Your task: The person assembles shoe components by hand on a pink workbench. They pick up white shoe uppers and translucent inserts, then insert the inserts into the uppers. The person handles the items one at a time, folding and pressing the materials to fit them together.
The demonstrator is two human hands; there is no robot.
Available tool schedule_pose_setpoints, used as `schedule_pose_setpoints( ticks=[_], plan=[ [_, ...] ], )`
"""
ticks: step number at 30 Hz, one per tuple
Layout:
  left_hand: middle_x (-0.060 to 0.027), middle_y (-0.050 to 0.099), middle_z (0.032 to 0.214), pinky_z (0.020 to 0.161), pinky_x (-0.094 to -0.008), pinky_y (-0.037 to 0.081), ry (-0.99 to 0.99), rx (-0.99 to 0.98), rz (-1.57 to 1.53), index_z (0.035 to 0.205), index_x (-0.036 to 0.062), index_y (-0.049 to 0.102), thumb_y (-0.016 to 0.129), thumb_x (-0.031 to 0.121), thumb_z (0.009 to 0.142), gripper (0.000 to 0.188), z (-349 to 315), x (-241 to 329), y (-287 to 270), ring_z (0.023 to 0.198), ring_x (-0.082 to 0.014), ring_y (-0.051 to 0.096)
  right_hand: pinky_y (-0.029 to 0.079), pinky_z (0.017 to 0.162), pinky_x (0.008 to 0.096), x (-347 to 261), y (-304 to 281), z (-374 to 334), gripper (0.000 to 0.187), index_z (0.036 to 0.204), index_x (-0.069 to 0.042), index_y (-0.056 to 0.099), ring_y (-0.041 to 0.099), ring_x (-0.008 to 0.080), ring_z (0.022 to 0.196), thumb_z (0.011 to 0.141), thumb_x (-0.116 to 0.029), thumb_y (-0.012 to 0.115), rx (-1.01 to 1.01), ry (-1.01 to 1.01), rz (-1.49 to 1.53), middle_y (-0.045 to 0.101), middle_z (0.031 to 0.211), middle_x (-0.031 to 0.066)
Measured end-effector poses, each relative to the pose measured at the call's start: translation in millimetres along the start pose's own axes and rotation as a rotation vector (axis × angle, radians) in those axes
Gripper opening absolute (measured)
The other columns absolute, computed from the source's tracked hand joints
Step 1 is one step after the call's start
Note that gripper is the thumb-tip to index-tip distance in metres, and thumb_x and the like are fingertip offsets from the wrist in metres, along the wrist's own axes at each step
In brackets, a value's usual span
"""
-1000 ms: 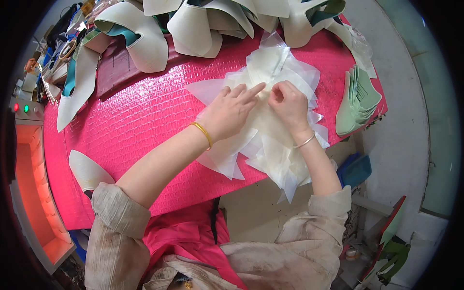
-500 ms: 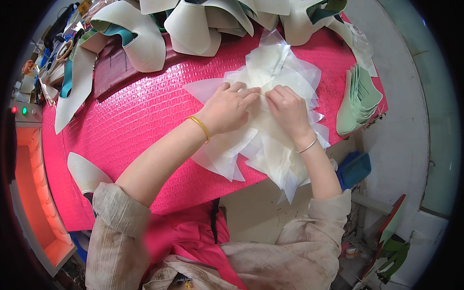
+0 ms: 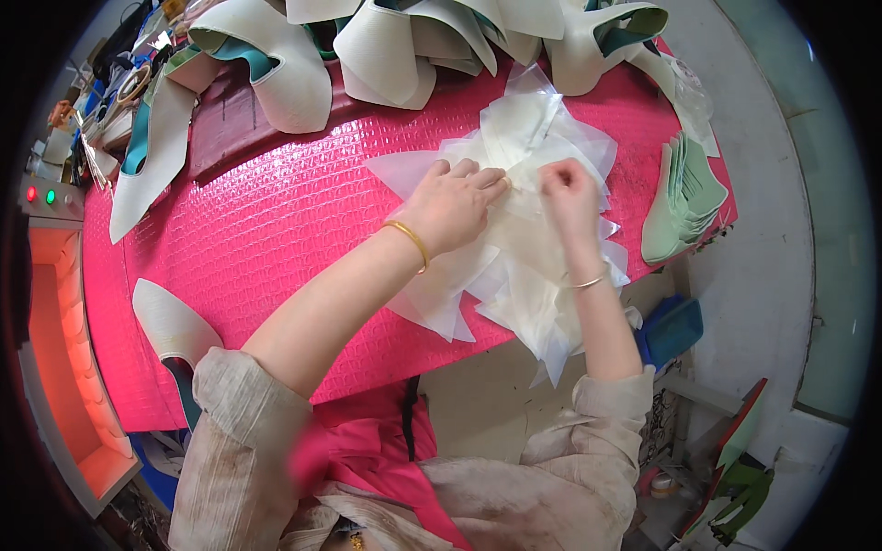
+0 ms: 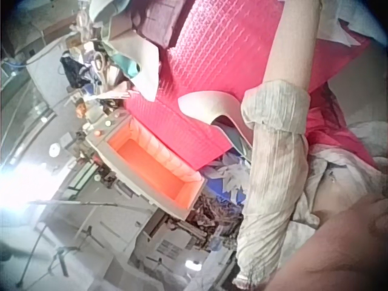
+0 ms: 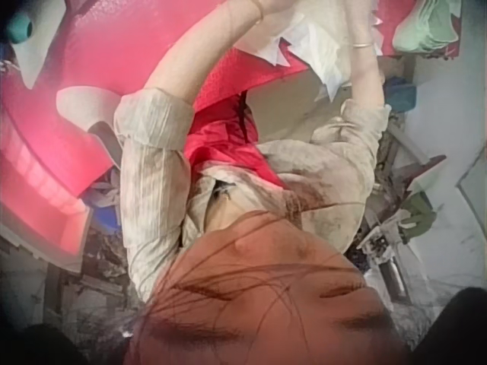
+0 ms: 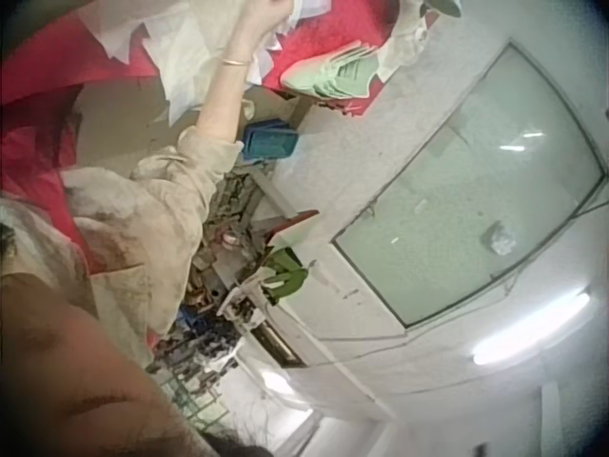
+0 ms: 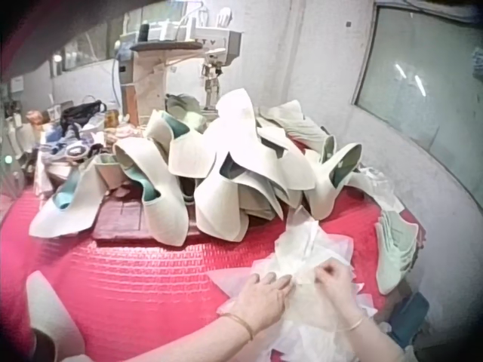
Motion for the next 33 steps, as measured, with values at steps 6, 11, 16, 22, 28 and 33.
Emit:
schedule_pose_setpoints(
  ticks=[6,11,16,22,28,33],
  plan=[
    [0.0025,0.048,0.121,0.086,-0.0335,0.035,-0.023,0.0,0.002,0.121,0.0127,0.047,0.049,0.015,0.077,0.044,-2,1,1,0.105,-0.0144,0.046,0.047,0.062,0.0217,14,-34,3,0.004,0.085,-0.002,0.054,0.054,0.0097,0.066,0.085,-0.006,0.054,0.186,0.122,0.364,0.055,0.077,0.0018],
    [0.0027,0.048,0.121,0.087,-0.0333,0.035,-0.056,-0.058,-0.013,0.121,0.0124,0.048,0.051,0.015,0.075,0.046,0,2,-1,0.105,-0.0141,0.046,0.048,0.068,0.0299,-16,-145,2,0.006,0.088,-0.002,0.052,0.055,0.0142,0.076,0.085,-0.008,0.051,0.609,-0.059,0.358,0.054,0.084,0.0055],
    [-0.0012,0.046,0.126,0.087,-0.0373,0.038,-0.019,-0.096,0.039,0.123,0.0115,0.047,0.055,0.023,0.077,0.048,2,12,-3,0.106,-0.0168,0.049,0.046,0.073,0.0315,-130,-279,-60,0.01,0.087,-0.002,0.055,0.054,0.0146,0.078,0.087,-0.011,0.052,0.847,-0.426,0.308,0.056,0.088,0.0055],
    [-0.0185,0.062,0.094,0.068,-0.0351,0.048,-0.389,-0.256,-1.455,0.102,-0.0015,0.062,0.059,0.041,0.079,0.048,-47,12,-91,0.082,-0.0211,0.061,0.043,0.07,0.0255,-204,-39,-120,0.016,0.09,0.001,0.06,0.056,0.0176,0.076,0.078,0.006,0.05,0.154,-0.657,-0.242,0.058,0.086,0.0084],
    [-0.0069,0.061,0.071,0.058,-0.0264,0.045,-0.594,0.117,-1.098,0.092,-0.0031,0.065,0.06,0.026,0.081,0.031,-169,-83,-127,0.064,-0.0113,0.056,0.047,0.073,0.0332,-251,76,-168,0.037,0.113,0.001,0.054,0.059,0.0243,0.083,0.077,-0.004,0.059,-0.263,-0.763,0.06,0.06,0.095,0.0142],
    [-0.0049,0.061,0.074,0.057,-0.0256,0.044,-0.682,0.266,-1.078,0.092,-0.0014,0.064,0.053,0.026,0.087,0.03,-288,-103,-163,0.064,-0.0107,0.056,0.047,0.068,0.0236,-232,155,-159,0.027,0.103,0.004,0.056,0.058,0.0126,0.076,0.081,-0.01,0.061,-0.499,-0.098,0.426,0.062,0.086,0.0075]
  ],
)
Point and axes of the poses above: each hand's wrist, its own z-axis towards the middle knuckle, its own y-axis out of the palm, x = y × z, the point moved 7 cm from there along z, towards the middle knuckle
